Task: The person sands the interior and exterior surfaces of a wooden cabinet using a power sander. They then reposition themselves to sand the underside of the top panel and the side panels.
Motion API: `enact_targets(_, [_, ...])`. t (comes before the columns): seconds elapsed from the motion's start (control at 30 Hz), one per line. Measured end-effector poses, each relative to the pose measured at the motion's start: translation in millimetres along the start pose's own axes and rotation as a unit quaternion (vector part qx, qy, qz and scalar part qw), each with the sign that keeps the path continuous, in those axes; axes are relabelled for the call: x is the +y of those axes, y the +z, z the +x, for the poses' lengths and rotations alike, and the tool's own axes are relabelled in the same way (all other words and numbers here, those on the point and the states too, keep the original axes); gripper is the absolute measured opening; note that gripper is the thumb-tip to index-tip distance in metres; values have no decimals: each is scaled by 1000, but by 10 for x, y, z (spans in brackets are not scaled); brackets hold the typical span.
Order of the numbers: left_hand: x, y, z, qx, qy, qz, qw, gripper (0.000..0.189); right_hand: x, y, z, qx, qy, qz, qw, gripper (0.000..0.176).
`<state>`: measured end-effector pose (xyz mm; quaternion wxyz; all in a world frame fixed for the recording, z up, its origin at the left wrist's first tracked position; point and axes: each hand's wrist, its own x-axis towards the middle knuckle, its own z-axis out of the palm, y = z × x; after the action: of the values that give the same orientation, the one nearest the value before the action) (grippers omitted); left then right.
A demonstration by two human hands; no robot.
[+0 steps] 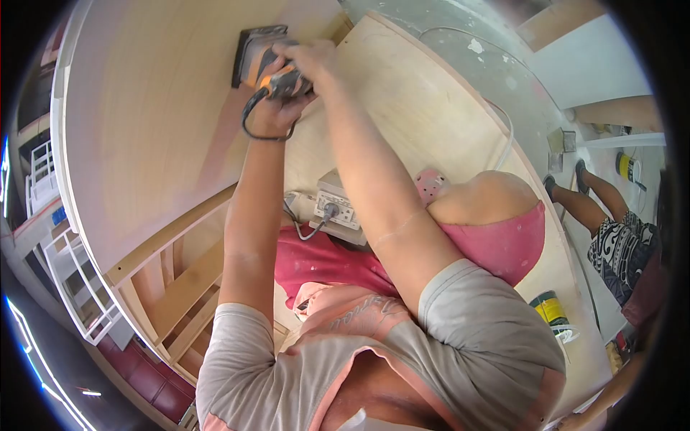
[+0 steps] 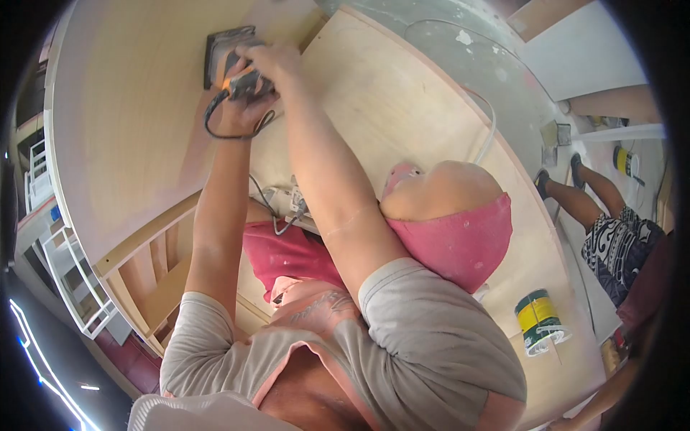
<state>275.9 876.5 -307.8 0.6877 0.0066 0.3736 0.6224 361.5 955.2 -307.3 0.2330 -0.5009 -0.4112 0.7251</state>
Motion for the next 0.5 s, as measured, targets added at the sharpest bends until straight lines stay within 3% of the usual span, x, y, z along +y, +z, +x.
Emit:
enact_targets(0.1, [-8, 65, 249, -19, -1, -36, 999, 26, -113, -84, 82, -14, -19, 100, 995, 39])
enact_targets(0.17, [-50, 151, 242, 23, 17, -38, 999, 23, -206, -88, 34, 12, 3, 235, 972, 33])
enact_targets(0.23, [-26, 12, 200, 64, 31, -40, 997, 21, -101, 29, 63, 12, -5, 236, 972, 32])
enact_targets(0.3, [-14, -257, 93, 23, -6, -90, 996, 20, 61, 121, 24, 21, -11, 241, 970, 32])
enact_targets(0.37, [-63, -304, -202, 59, 34, -95, 993, 23, 255, 284, -116, -6, 51, 188, 981, 38])
enact_targets(0.47, [-87, -614, -669, 114, 65, -113, 985, 27, 679, 729, -321, 48, 60, 139, 987, 46])
enact_targets(0.5, [-80, -791, -801, 88, 50, -130, 986, 29, 783, 847, -403, 59, 58, 106, 991, 47])
